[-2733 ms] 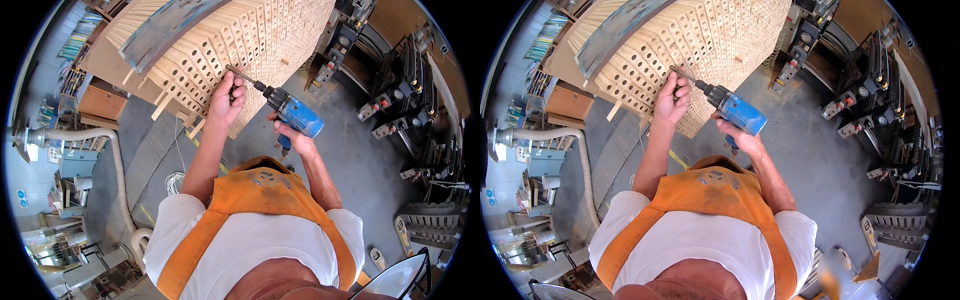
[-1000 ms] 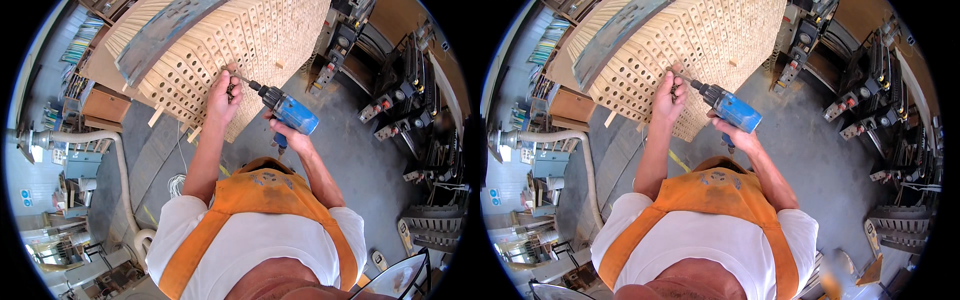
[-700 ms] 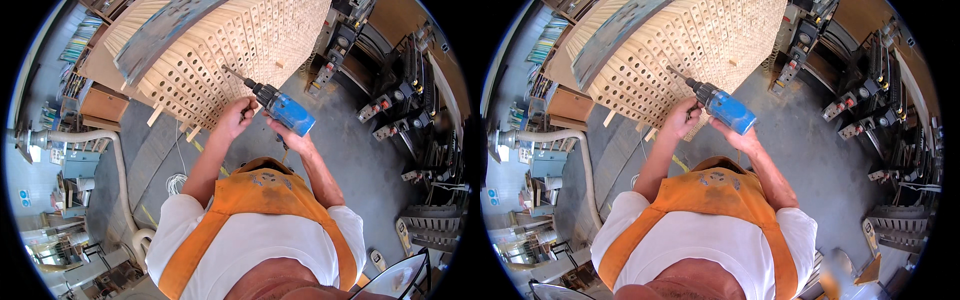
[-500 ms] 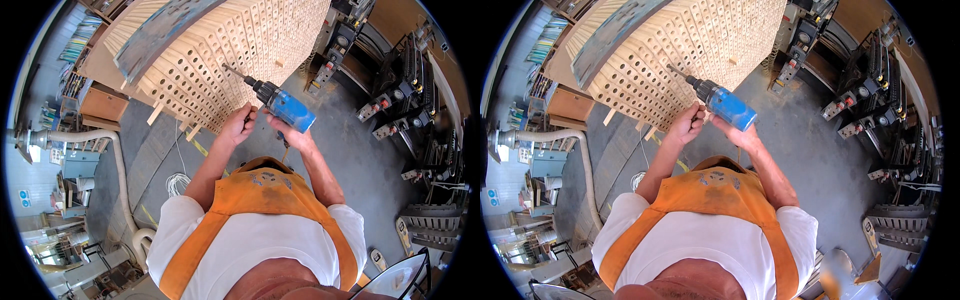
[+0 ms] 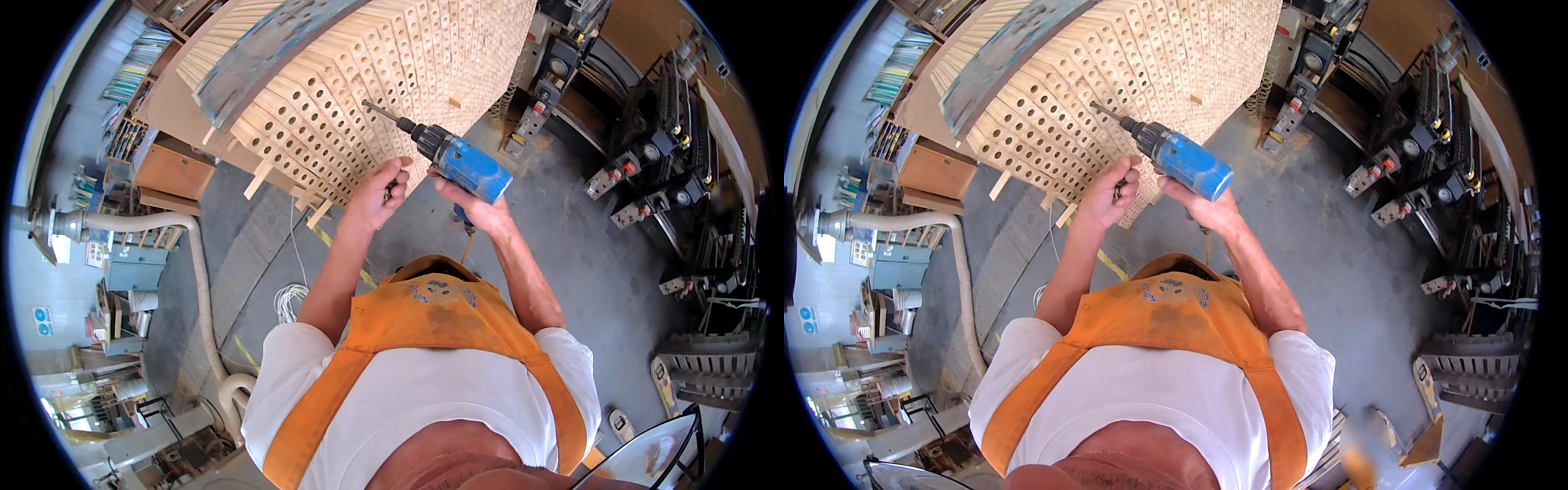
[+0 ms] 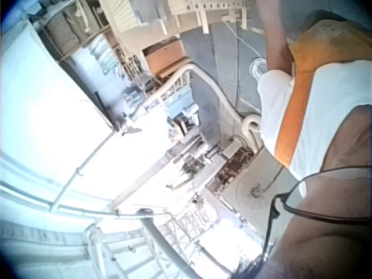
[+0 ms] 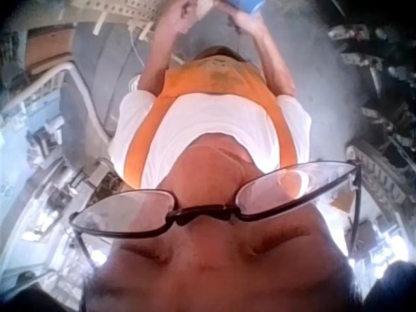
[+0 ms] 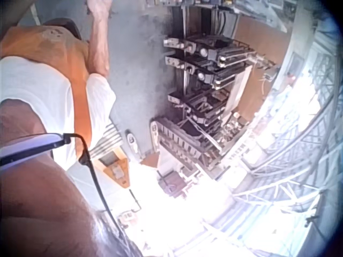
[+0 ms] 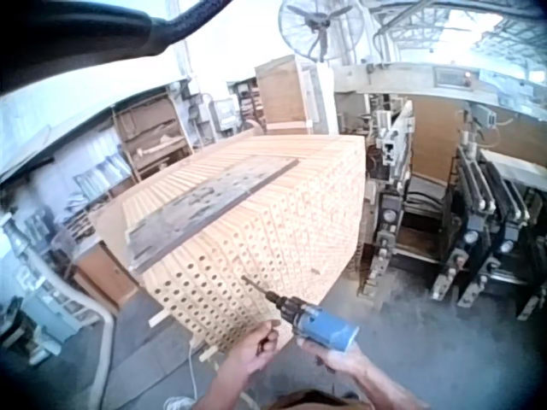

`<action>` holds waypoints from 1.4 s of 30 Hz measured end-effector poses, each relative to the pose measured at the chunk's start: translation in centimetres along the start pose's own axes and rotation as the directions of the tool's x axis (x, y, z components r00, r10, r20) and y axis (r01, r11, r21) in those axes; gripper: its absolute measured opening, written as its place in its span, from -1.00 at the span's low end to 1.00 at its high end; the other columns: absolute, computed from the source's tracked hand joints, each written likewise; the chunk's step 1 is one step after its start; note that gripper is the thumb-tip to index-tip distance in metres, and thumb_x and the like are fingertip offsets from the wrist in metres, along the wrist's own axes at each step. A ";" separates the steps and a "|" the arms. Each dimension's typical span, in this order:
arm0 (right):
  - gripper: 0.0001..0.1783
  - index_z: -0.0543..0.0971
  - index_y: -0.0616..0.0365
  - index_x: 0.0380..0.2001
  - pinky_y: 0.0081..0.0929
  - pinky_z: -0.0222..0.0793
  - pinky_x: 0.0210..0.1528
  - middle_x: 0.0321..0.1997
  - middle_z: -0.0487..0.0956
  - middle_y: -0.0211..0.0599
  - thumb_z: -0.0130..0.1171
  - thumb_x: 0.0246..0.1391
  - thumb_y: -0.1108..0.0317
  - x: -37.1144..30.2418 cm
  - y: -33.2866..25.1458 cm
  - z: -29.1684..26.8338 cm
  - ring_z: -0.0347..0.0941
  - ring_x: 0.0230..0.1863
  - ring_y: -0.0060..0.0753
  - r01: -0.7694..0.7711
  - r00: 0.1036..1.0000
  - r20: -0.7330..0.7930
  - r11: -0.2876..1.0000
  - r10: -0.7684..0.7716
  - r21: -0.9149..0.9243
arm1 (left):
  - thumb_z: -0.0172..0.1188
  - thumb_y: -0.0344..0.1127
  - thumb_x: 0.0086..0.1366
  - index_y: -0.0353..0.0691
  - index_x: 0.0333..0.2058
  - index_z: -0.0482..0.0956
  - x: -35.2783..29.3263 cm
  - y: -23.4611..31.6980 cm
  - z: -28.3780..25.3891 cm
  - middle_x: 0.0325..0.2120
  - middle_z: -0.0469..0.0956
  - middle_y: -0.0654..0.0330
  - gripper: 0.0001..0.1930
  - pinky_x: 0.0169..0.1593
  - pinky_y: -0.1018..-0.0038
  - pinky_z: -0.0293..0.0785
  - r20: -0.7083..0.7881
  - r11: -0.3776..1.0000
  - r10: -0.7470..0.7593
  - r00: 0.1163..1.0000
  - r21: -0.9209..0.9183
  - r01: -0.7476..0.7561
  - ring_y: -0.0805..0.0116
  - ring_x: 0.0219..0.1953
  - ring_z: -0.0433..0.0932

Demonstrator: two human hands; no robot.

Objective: The person uses a blue pneumatic drill to create holes in a large, curved wooden panel with a grid of pre-marked spots. The operator holds the drill with both hands, systematically moving from one spot to the next to drill through the wood.

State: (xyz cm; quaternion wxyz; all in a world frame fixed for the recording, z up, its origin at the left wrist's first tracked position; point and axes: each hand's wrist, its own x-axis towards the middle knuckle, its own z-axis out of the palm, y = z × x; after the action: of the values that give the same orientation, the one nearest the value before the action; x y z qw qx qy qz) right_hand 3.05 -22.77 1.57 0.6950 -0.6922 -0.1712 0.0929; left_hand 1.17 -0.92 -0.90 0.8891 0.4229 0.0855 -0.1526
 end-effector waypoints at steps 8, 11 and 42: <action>-0.67 0.58 0.18 -0.12 -0.53 0.43 -0.18 -0.20 0.63 -0.30 0.29 -0.01 0.45 -3.0 0.0 -2.9 0.51 -0.26 -0.51 -0.038 0.996 0.080 0.992 0.028 0.124 | 0.04 -0.33 0.37 -0.35 -0.03 0.42 0.7 4.2 0.9 -0.39 0.43 0.26 -0.72 -0.59 0.74 0.19 -0.108 0.970 0.229 0.967 -0.062 -0.237 0.62 -0.52 0.30; -0.67 0.58 0.18 -0.14 -0.53 0.44 -0.25 -0.22 0.63 -0.29 0.30 -0.04 0.42 -3.5 1.2 -4.4 0.49 -0.32 -0.52 -0.137 0.986 0.134 0.952 0.103 0.276 | 0.07 -0.28 0.37 -0.33 -0.06 0.43 1.2 4.0 0.9 -0.43 0.41 0.28 -0.73 -0.60 0.76 0.17 -0.034 0.976 0.209 0.977 -0.051 -0.211 0.64 -0.53 0.29; -0.70 0.54 0.19 -0.13 -0.47 0.43 -0.23 -0.19 0.60 -0.26 0.22 0.02 0.43 1.6 1.4 -1.5 0.51 -0.15 -0.42 -0.109 0.994 0.044 0.874 0.101 0.474 | -0.02 -0.14 0.42 -0.10 0.03 0.39 6.5 4.6 3.9 -0.49 0.35 0.38 -0.70 -0.60 0.72 0.16 0.007 0.915 0.345 0.939 -0.224 -0.335 0.63 -0.55 0.26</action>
State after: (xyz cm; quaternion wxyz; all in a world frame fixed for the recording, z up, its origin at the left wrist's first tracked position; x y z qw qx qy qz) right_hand 5.18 -23.55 0.34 0.8358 -0.5079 -0.1117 0.1759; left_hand 8.92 -2.49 3.02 0.9450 0.3269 0.0063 0.0047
